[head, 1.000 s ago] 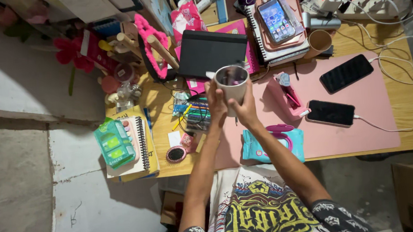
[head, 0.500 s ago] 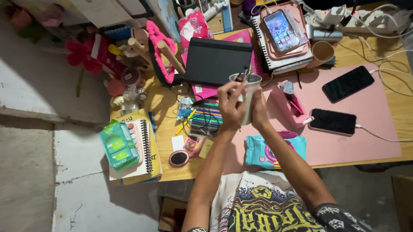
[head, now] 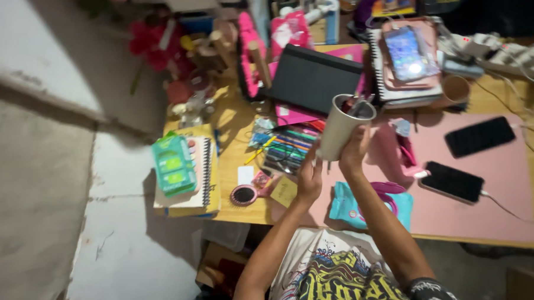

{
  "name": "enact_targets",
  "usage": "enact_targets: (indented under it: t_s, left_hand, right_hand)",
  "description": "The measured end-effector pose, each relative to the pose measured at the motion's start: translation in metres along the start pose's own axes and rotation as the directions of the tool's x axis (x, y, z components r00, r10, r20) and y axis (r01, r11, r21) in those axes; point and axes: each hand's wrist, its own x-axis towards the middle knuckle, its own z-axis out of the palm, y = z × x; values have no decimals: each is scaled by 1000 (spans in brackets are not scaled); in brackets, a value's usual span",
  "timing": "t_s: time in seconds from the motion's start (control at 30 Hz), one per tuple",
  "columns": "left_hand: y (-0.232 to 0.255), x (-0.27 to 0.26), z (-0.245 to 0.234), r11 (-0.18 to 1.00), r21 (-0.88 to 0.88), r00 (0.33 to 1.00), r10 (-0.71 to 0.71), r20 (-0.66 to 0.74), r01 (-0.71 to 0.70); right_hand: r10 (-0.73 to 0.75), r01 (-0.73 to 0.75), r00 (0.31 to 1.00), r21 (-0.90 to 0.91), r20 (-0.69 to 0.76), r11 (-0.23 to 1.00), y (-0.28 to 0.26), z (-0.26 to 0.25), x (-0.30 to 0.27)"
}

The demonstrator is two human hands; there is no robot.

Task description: The person organizes a cluttered desk by picking up and moving various items including a plush toy, a small container, a notebook, and a pen holder. They also handle a tablet case and a set of colored pens, placing them in different positions on the desk.

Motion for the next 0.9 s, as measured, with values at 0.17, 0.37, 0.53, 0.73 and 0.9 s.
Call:
enact_targets:
  t_s: [0.17, 0.37, 0.53, 0.73, 0.9]
  left_hand:
    - [-38, -16, -61, 752, -447, 819, -569, -68, 485]
    - [-36, 18, -162, 626, -758, 789, -555, -266, 184]
    - [-1, 54, -263, 866, -483, 846, -351, -401, 131]
    - [21, 115, -349, 808, -589, 930, -205, -305, -15]
    - [24, 142, -389, 889, -453, 944, -198, -263, 61]
  right_hand:
    - [-127, 194, 957, -253, 260, 948, -11, 53, -18]
    - [21, 81, 860, -176, 509, 981, 6, 144, -64]
    - [30, 223, 843, -400, 537, 889, 19, 194, -75]
    - [84, 138, 920, -517, 383, 845, 134, 244, -66]
    - [-97, 208, 978, -775, 187, 597, 256, 268, -35]
